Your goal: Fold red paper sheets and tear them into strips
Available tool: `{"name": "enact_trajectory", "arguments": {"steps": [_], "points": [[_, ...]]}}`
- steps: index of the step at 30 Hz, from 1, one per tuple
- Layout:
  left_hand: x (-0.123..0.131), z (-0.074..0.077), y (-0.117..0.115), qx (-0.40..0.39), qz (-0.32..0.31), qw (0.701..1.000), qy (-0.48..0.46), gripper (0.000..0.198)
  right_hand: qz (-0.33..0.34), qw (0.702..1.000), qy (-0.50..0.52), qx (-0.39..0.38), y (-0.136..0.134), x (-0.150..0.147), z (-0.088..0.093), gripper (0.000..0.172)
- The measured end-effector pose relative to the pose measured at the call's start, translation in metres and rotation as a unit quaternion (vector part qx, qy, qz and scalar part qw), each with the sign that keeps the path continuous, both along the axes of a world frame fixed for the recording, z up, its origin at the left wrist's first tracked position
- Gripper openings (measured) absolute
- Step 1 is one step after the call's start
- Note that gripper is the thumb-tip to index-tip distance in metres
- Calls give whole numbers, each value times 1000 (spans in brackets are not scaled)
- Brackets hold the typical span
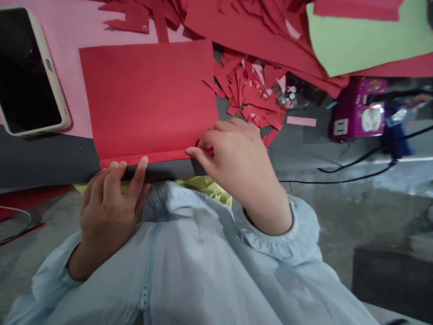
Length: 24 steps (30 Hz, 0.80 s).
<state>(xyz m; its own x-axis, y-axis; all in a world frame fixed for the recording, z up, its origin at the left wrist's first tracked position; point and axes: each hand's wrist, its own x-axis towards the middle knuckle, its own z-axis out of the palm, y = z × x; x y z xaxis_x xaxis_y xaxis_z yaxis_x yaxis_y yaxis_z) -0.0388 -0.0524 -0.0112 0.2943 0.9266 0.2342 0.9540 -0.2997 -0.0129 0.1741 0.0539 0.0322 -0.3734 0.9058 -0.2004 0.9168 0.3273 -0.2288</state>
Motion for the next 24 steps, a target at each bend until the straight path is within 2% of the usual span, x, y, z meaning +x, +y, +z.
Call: {"name": "enact_trajectory", "arguments": {"steps": [7, 12, 18, 20, 24], "points": [[3, 2, 0, -7, 10, 999, 30, 63, -2, 1000, -3, 20, -1, -2, -6, 30], [4, 4, 2, 1, 7, 999, 49, 63, -7, 1000, -17, -3, 1, -5, -7, 26], [11, 10, 4, -28, 2, 998, 58, 65, -19, 1000, -9, 2, 0, -7, -8, 23], [17, 10, 5, -32, -15, 999, 41, 64, -24, 1000, 0, 6, -1, -6, -9, 23], [32, 5, 12, -22, -89, 996, 13, 54, -22, 1000, -1, 5, 1, -6, -12, 24]]}}
